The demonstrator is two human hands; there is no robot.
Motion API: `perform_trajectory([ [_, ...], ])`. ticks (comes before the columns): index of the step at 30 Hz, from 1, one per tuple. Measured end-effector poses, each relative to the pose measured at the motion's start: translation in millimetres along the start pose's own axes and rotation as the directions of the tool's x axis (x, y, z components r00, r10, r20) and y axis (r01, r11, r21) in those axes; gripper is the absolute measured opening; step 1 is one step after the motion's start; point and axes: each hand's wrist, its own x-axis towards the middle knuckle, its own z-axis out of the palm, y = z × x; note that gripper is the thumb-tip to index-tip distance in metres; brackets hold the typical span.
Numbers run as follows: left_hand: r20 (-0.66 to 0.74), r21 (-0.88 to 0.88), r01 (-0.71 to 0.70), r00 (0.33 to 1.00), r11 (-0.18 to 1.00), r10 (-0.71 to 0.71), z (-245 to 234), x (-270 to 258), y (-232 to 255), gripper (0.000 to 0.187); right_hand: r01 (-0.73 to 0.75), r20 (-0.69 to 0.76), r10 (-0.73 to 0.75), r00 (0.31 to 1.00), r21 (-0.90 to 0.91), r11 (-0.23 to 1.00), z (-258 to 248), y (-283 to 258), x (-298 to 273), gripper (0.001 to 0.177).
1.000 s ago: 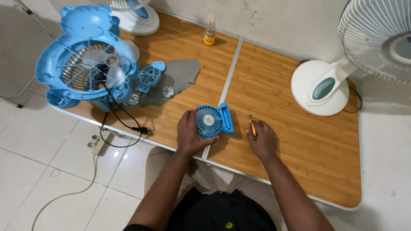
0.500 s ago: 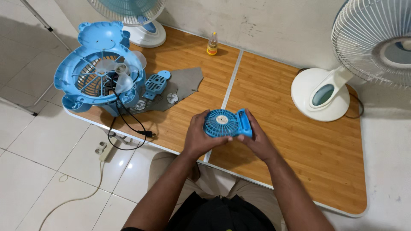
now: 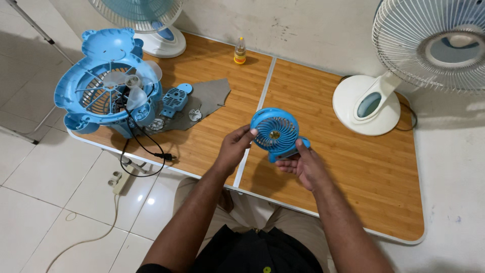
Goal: The person assembles a small blue portable fan by tightening screws with a screwdriver, then attaches the motor and blades to a larger blue bear-shaped fan housing. The person uses a screwdriver to secure components and places the assembled parts on a wooden table.
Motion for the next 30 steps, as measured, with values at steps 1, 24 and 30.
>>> perform_trajectory([
  [1,0.037,-0.021,-0.003,0.999,1.0,0.003,2,-3,-2,0.052,-0.01,0.017,0.009,1.0,0.028,1.0,3,1,-1,0.064],
  [24,-0.004,-0.066,0.097,0.995,0.993,-0.098,-38,50,1,0.049,0.077,0.009,-0.077,0.997,-0.268,0.96,30,-28,70,0.04],
  [30,-0.048,-0.035,-0.065,0.997,0.997,0.063,-60,83,-28,0.046,0.004,-0.037,-0.009,0.999,-0.132,0.991,34,-7,123,0.044],
])
